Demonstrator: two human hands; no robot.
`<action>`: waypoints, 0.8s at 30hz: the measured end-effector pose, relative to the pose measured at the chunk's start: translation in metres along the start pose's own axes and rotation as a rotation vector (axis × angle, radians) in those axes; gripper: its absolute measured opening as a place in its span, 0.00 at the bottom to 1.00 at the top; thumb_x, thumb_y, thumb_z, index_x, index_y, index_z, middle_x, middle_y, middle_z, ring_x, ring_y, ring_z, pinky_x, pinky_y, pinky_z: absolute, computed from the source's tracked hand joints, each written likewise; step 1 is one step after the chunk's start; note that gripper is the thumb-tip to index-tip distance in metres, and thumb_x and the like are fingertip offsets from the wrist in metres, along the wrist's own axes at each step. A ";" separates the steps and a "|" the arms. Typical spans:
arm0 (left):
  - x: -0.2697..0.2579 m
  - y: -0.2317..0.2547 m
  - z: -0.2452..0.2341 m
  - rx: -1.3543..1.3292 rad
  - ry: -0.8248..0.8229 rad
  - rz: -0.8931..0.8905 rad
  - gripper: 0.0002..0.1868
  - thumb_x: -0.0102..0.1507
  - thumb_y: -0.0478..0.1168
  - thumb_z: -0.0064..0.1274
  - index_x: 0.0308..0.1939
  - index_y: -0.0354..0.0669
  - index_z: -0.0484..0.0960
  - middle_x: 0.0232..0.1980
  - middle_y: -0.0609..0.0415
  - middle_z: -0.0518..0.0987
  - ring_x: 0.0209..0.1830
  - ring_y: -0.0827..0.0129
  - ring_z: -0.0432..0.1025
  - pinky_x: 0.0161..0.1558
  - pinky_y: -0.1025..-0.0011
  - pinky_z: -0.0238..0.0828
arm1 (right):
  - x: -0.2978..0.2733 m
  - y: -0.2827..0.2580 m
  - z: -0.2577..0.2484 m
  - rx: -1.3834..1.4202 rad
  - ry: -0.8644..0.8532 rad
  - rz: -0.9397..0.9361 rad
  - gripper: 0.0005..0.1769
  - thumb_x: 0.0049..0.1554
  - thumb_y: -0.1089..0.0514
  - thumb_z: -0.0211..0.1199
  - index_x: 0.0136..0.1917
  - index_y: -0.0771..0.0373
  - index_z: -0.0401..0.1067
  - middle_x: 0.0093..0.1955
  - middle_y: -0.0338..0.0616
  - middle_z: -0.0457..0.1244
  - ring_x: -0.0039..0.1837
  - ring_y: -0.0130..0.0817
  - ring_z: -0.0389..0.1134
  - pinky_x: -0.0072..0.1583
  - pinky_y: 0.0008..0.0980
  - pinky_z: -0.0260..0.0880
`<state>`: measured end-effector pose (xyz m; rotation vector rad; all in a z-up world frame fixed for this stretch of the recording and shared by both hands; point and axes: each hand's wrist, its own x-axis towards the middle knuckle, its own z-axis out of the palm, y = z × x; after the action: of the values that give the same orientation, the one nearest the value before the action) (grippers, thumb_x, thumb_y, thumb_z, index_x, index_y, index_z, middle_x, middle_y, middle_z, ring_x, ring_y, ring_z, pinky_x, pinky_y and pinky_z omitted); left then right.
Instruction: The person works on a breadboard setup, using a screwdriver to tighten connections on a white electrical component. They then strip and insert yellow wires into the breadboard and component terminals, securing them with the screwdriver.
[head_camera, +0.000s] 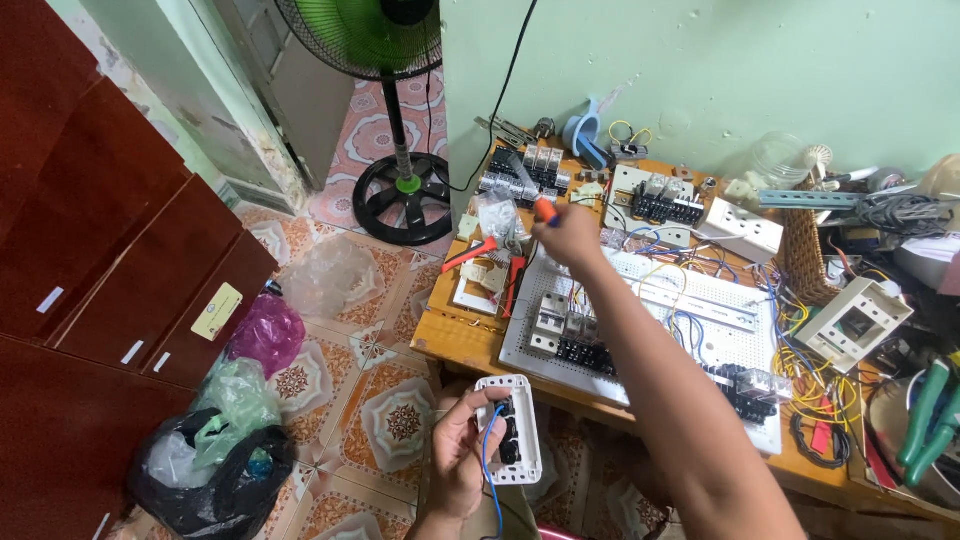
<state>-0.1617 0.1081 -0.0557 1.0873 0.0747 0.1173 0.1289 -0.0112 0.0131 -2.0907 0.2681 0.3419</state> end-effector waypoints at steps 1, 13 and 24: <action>0.003 0.001 0.000 -0.002 0.001 -0.002 0.17 0.63 0.34 0.54 0.55 0.34 0.84 0.24 0.66 0.62 0.17 0.84 0.50 0.18 0.81 0.39 | -0.010 -0.002 -0.012 -0.002 0.000 0.002 0.19 0.60 0.64 0.64 0.65 0.64 0.73 0.50 0.45 0.68 0.35 0.23 0.59 0.36 0.17 0.65; 0.059 0.002 0.055 0.115 -0.068 0.089 0.17 0.67 0.37 0.54 0.59 0.41 0.77 0.40 0.58 0.78 0.29 0.82 0.63 0.31 0.82 0.59 | -0.144 0.088 -0.131 0.692 -0.037 -0.456 0.18 0.55 0.64 0.66 0.59 0.67 0.68 0.39 0.37 0.61 0.29 0.20 0.56 0.27 0.19 0.55; 0.078 -0.024 0.108 0.071 -0.137 0.315 0.09 0.67 0.28 0.51 0.51 0.41 0.73 0.48 0.53 0.74 0.42 0.74 0.67 0.45 0.78 0.69 | -0.209 0.170 -0.142 0.946 -0.110 -0.541 0.09 0.54 0.63 0.69 0.48 0.61 0.71 0.37 0.39 0.63 0.27 0.18 0.54 0.24 0.16 0.53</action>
<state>-0.0699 0.0130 -0.0269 1.1699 -0.2183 0.3242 -0.1025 -0.2093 0.0204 -1.1342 -0.1877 -0.0183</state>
